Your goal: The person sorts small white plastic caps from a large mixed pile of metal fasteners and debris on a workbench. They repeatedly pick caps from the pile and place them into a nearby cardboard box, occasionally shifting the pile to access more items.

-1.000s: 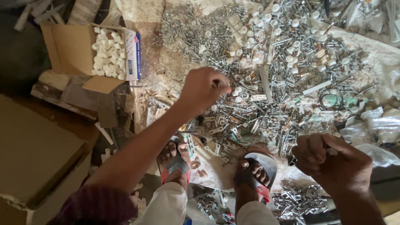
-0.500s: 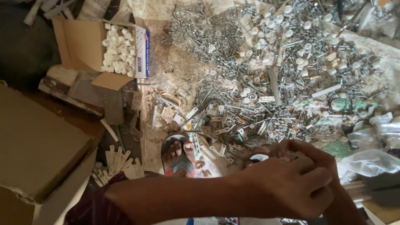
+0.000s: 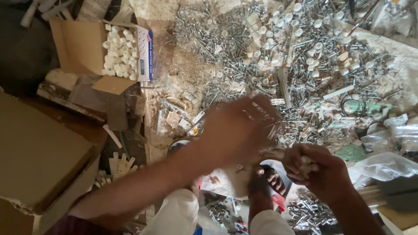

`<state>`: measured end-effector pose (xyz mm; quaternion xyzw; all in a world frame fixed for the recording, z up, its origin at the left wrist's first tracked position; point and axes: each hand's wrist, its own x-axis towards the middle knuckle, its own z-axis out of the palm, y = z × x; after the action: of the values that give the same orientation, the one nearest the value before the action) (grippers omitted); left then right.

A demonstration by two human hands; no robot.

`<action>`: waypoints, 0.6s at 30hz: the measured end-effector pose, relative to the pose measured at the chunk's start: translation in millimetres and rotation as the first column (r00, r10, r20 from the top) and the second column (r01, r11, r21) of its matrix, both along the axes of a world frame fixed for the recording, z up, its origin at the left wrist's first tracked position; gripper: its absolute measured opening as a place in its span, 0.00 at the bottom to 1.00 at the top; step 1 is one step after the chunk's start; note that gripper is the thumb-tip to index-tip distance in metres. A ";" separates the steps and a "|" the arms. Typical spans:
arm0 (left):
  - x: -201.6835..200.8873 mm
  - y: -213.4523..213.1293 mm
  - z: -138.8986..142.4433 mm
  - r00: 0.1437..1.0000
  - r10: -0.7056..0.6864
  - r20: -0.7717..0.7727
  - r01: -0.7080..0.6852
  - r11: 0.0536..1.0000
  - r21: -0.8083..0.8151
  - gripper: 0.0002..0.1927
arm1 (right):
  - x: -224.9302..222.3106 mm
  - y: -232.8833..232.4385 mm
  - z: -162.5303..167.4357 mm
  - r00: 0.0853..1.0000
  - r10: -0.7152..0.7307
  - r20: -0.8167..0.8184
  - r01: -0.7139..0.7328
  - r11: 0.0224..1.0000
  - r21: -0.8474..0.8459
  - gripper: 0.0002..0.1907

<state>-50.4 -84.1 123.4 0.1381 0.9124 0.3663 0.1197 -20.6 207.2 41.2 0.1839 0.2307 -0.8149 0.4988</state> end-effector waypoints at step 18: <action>-40.3 -81.9 -138.8 0.967 0.158 -0.199 -0.213 0.931 -0.295 0.15 | -13.1 9.2 11.6 0.999 -0.009 -0.037 0.015 0.989 0.148 0.23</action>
<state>-90.7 -166.0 -15.4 0.0612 0.9748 0.2130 0.0260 -33.8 216.4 52.9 0.2070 0.2984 -0.8018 0.4746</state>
